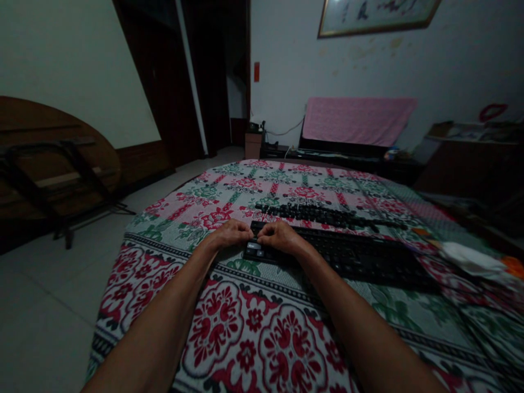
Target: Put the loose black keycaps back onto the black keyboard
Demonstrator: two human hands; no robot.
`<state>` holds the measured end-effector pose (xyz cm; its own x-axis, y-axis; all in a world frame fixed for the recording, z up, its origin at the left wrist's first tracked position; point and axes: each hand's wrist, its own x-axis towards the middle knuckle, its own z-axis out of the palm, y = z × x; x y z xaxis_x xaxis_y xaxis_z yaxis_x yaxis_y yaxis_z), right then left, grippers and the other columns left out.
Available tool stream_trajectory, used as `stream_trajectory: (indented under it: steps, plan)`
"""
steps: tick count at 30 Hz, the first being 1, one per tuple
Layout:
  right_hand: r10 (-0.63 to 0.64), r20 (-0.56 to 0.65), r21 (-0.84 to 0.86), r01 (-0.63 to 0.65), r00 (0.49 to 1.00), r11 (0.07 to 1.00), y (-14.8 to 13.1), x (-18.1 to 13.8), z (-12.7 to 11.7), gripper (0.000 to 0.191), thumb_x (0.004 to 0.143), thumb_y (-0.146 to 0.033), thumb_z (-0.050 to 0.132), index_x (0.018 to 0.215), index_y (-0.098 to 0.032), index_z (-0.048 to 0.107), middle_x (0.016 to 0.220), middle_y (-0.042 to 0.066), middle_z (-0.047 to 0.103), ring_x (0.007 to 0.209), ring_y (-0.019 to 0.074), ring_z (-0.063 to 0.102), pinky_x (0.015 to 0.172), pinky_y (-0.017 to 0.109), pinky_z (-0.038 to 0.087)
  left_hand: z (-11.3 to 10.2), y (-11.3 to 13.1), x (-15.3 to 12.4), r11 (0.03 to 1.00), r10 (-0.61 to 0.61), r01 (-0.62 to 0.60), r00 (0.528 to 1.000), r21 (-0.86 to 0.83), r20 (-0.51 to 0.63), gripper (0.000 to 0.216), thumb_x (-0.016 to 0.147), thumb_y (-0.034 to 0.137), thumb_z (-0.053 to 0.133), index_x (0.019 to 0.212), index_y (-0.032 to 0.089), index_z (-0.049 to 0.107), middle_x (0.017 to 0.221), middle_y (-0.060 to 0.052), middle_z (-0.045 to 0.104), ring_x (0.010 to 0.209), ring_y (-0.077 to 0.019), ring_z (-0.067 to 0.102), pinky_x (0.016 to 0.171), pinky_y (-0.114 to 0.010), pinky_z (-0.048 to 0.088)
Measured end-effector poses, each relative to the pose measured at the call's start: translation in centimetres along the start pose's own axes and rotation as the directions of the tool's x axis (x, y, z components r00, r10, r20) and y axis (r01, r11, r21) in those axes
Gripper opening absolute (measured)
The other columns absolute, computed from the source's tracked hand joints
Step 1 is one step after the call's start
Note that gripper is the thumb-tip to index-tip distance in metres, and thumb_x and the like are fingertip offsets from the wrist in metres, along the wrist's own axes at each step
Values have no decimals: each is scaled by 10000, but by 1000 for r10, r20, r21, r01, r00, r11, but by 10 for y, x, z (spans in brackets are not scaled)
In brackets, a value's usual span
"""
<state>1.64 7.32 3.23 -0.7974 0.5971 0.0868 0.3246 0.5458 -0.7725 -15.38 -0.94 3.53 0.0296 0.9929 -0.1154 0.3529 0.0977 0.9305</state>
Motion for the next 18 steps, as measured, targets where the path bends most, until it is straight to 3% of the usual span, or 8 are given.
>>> stream_trajectory:
  steps: [5,18]
  plan:
    - [-2,-17,-29,2,1000,1000,-2,0,1,159,634,-249,586,726,-136,649,666,8,642,582,91,552,507,164,393,0,1,0,999,-17,19,999,38,-39,211,609,323,567,635,114,571,446,49,406,388,-41,325,399,-192,216]
    - [-5,-1,-39,5,1000,999,-3,0,-1,163,626,-251,588,722,-134,648,660,3,640,577,89,548,509,162,394,-2,-4,3,1000,14,-14,1000,7,-9,220,593,325,581,642,111,586,454,40,416,401,-45,333,408,-200,222]
